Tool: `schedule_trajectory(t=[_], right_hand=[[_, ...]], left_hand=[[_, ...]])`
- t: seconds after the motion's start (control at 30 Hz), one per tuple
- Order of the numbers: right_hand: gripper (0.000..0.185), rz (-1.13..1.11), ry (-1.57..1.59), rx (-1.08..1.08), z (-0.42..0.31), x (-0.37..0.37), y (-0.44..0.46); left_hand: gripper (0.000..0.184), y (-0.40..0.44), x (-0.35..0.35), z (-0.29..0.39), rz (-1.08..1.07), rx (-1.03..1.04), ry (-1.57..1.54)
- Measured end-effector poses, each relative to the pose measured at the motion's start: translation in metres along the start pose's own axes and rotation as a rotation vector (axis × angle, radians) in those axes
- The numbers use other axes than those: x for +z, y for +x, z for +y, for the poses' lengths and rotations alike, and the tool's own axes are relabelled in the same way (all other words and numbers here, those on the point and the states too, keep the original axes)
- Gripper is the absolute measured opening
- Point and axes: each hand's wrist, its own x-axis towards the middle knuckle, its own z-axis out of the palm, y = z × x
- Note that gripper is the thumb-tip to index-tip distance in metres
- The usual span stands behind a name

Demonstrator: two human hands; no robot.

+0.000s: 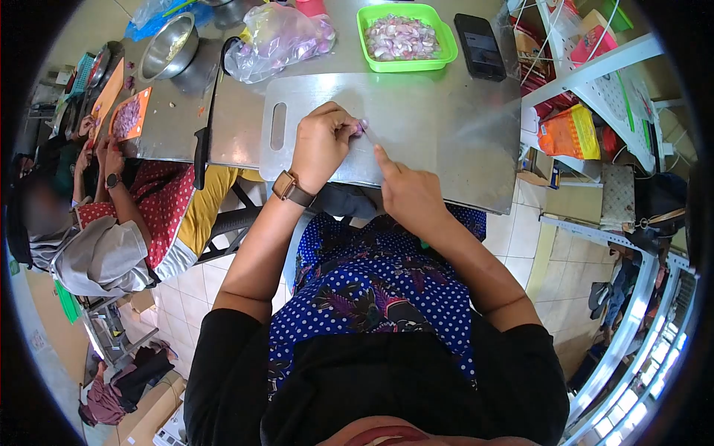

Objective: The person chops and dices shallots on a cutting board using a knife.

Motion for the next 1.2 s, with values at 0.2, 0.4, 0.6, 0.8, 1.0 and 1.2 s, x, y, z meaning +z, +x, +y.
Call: schedule_trajectory(t=[0.2, 0.4, 0.6, 0.8, 1.0, 1.2], right_hand=[[0.053, 0.076, 0.075, -0.037, 0.002, -0.011, -0.005], [0.051, 0.036, 0.045, -0.015, 0.000, 0.004, 0.020], [0.050, 0.024, 0.064, 0.011, 0.001, -0.002, -0.001], [0.052, 0.075, 0.098, -0.006, -0.001, 0.003, 0.021], [0.052, 0.025, 0.060, 0.021, 0.000, 0.001, 0.002], [0.051, 0.136, 0.135, -0.019, -0.003, 0.004, 0.020]], left_hand=[[0.008, 0.001, 0.001, 0.003, 0.002, 0.011, 0.012], [0.010, -0.003, 0.002, 0.000, -0.010, 0.031, 0.039], [0.011, -0.005, 0.004, 0.000, 0.024, -0.018, 0.018], [0.010, -0.005, 0.004, 0.002, 0.004, 0.021, 0.064], [0.010, -0.004, 0.005, -0.001, 0.025, 0.002, 0.055], [0.010, -0.004, 0.004, -0.001, 0.019, 0.013, 0.059]])
